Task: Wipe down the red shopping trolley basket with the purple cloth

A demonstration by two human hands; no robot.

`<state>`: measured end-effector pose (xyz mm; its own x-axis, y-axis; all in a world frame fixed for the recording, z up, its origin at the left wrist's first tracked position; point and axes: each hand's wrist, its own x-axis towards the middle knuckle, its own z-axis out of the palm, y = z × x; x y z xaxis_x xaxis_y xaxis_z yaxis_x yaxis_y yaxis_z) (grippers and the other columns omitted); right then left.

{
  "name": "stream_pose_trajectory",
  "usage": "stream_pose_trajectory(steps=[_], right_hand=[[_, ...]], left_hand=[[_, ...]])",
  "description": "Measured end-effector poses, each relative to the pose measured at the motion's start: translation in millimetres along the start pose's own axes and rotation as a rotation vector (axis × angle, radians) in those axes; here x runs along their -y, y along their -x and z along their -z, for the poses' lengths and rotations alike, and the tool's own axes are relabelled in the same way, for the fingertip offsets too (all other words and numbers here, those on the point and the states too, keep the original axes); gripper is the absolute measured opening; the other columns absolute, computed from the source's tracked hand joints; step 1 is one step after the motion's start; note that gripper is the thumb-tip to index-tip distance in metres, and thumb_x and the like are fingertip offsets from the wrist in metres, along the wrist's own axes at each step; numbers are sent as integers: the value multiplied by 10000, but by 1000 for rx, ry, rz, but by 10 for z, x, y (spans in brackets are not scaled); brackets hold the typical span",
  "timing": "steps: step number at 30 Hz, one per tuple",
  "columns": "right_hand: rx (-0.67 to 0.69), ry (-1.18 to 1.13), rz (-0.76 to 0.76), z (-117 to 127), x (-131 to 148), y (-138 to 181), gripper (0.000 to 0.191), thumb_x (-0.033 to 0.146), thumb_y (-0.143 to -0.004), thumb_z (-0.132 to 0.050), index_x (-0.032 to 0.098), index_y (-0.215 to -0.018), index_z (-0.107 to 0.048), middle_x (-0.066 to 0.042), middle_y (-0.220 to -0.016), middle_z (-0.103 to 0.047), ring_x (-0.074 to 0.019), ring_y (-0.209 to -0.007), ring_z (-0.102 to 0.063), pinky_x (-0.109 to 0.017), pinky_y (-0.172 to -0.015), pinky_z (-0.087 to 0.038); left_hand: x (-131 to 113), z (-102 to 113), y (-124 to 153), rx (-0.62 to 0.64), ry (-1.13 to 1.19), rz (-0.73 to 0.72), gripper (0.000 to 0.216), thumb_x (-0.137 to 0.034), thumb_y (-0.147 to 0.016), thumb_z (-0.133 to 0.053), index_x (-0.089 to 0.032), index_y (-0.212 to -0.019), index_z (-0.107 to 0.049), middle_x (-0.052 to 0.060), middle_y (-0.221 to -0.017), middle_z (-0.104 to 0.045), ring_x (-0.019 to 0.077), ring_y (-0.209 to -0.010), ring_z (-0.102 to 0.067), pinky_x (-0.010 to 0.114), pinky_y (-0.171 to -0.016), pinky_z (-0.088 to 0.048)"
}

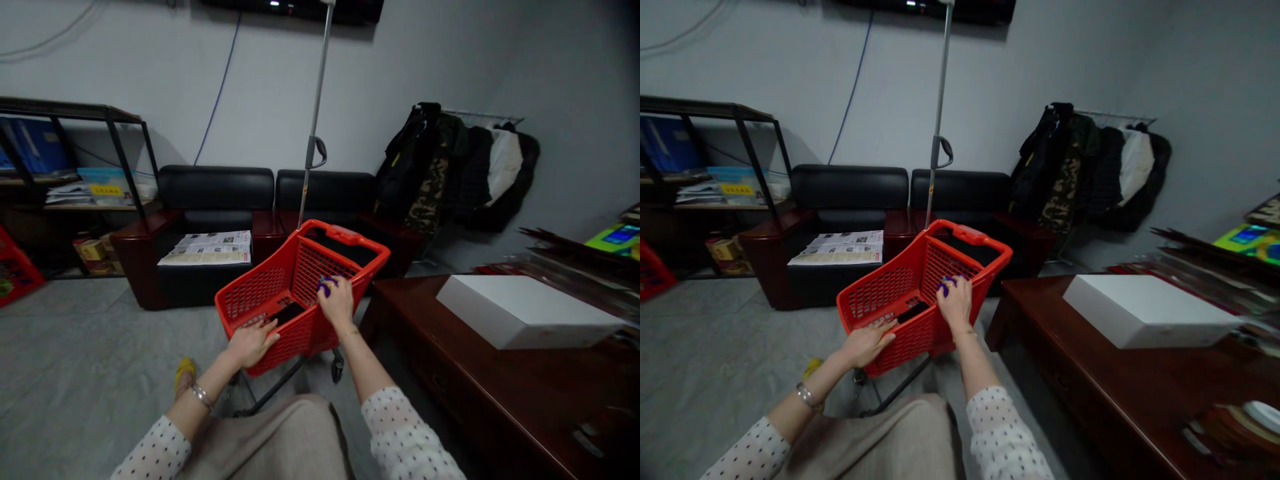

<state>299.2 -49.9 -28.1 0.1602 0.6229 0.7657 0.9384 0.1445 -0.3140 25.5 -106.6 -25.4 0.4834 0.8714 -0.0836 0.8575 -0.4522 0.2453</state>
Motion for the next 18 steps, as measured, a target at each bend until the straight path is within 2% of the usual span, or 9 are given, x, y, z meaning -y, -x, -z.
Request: stream_pose_trajectory(steps=[2,4,8,10,12,16,18], right_hand=[[58,-82,82,-100,231,260,263,296,-875,-510,200,-993,-725,-114,-1123,-615,-256,-1090,-537,-485,-1076,-387],[110,-132,125,-122,233,296,268,309,-882,-512,216,-1023,-719,-102,-1133,-616,-247,-1088,-541,-485,-1095,-371],[84,-105,-19,-93,-190,-147,272,303,-840,-522,168,-947,-733,-133,-1103,-602,-262,-1083,-526,-464,-1036,-421],[45,-94,-81,-122,-271,-255,263,287,-820,-524,157,-916,-733,-142,-1104,-594,-272,-1103,-515,-487,-1047,-406],[34,-132,-66,-174,-160,-145,255,283,-826,-525,170,-927,-730,-136,-1106,-594,-272,-1113,-510,-498,-1051,-403],[24,-251,-6,-215,205,326,258,286,-852,-525,211,-1008,-717,-122,-1177,-579,-266,-1158,-500,-499,-1045,-424],[32,-277,-4,-161,237,440,249,285,-849,-537,217,-1006,-718,-119,-1186,-577,-267,-1160,-509,-511,-1053,-421]], left_hand=[[-122,-34,-38,-21,-14,20,646,-569,-1001,-181,-232,-1521,-366,112,-1500,-483,269,-1344,-502,424,-1086,-410],[-202,-51,-60,-29,-37,49,653,-564,-1000,-181,-213,-1510,-390,136,-1451,-536,297,-1278,-564,443,-1050,-440],[-288,-68,-36,-63,-76,51,630,-541,-1004,-209,-197,-1468,-459,118,-1391,-598,297,-1245,-588,420,-1049,-441],[-326,-70,-18,-73,-81,54,611,-516,-1011,-208,-194,-1453,-479,106,-1378,-611,274,-1253,-585,395,-1084,-409],[-367,-66,-7,-70,-80,89,601,-494,-1015,-206,-186,-1453,-479,114,-1331,-645,259,-1224,-609,384,-1089,-401],[-504,-68,35,-88,-76,176,630,-468,-1013,-205,-108,-1478,-431,182,-1171,-717,292,-1157,-648,409,-1009,-462],[-646,-98,99,-69,-55,205,641,-456,-1010,-202,-83,-1487,-412,201,-1160,-716,310,-1170,-638,420,-989,-473]])
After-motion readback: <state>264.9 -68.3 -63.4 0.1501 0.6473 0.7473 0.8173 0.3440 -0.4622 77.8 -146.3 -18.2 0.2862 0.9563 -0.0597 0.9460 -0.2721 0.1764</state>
